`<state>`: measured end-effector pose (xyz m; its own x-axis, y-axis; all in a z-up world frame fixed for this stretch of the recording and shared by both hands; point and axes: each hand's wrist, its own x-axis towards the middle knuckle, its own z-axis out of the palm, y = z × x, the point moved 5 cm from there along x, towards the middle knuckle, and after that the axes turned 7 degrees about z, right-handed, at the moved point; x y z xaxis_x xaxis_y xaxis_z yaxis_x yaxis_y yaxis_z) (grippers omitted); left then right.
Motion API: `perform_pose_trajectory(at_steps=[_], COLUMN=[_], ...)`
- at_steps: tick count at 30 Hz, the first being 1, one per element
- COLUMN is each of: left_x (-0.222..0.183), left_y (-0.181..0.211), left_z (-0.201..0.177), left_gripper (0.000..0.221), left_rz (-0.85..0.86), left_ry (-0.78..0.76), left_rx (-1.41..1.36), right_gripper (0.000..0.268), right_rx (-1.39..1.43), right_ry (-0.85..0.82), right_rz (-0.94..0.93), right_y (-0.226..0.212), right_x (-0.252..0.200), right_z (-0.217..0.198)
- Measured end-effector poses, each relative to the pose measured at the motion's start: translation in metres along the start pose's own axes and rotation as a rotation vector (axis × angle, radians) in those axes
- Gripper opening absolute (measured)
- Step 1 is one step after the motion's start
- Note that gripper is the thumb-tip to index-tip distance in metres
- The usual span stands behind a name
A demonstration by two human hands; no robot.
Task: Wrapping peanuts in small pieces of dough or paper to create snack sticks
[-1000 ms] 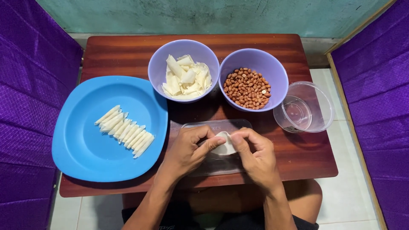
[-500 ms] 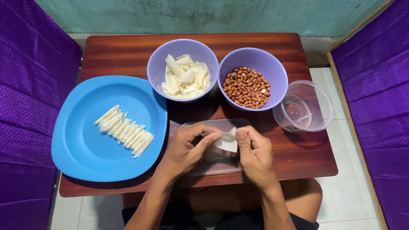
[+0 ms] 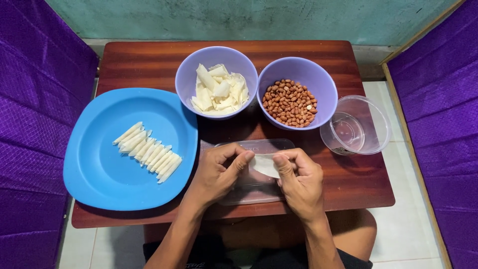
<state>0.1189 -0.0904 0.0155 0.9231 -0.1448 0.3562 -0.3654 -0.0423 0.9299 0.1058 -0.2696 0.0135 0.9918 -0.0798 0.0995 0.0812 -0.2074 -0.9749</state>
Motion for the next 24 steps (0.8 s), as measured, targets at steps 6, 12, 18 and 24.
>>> perform_pose_trajectory(at_steps=[6, 12, 18, 24], left_x=[0.004, 0.011, 0.003, -0.001], left_y=[0.013, 0.01, 0.011, 0.013], left_z=[-0.006, -0.015, 0.001, 0.004], left_gripper=[0.035, 0.027, 0.017, 0.015], left_rz=[0.02, -0.008, 0.064, -0.022], left_ry=[-0.059, -0.178, -0.169, -0.058], left_rx=[0.015, 0.024, -0.012, -0.1], right_gripper=[0.03, 0.033, 0.032, 0.032], right_rx=[0.006, -0.027, -0.028, 0.218], right_ry=[-0.006, -0.014, -0.038, -0.146], right_rz=[0.021, 0.026, 0.044, 0.109], right_y=[0.0, -0.001, -0.011, -0.008], right_x=[0.0, 0.002, 0.0, -0.009], right_z=[-0.002, -0.001, 0.001, -0.007])
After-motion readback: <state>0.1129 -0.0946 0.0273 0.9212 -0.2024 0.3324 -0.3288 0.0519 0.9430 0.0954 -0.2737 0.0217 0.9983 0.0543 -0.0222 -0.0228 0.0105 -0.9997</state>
